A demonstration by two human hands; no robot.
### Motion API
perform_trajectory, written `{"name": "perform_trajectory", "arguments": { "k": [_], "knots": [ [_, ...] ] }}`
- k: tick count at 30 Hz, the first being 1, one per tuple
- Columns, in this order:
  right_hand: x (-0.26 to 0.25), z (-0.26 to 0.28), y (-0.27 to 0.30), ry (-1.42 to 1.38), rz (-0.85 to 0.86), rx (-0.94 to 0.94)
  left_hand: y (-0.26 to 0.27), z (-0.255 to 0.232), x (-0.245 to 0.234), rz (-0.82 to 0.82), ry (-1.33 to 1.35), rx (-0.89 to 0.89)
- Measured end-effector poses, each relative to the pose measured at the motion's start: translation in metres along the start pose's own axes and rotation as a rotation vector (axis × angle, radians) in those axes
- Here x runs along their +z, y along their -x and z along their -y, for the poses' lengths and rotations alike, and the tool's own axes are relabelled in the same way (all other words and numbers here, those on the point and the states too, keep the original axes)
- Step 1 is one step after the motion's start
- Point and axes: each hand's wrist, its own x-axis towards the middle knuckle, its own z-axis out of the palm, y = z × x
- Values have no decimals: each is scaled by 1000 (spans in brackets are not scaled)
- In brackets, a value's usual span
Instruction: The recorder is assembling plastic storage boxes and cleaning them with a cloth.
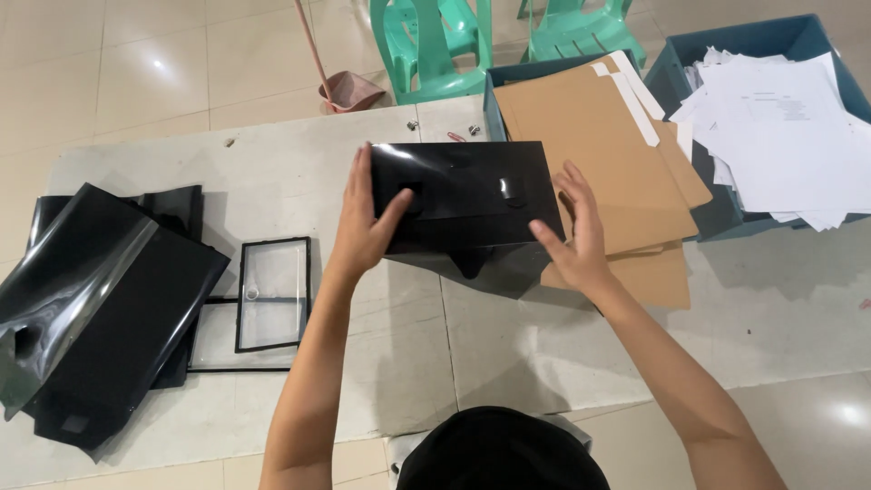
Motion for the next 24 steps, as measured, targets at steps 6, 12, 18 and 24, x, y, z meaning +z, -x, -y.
{"name": "perform_trajectory", "arguments": {
  "k": [6, 12, 18, 24],
  "knots": [
    [14, -35, -1, -563, 83, 474, 3, 37, 24, 31, 585, -106],
    [17, -8, -12, -611, 152, 312, 10, -12, -10, -64, 545, -150],
    [38, 12, -20, -258, 257, 268, 18, 42, -23, -139, 291, -282],
    [41, 24, -22, -222, 225, 188, 13, 60, -14, -143, 531, -156]
  ]
}}
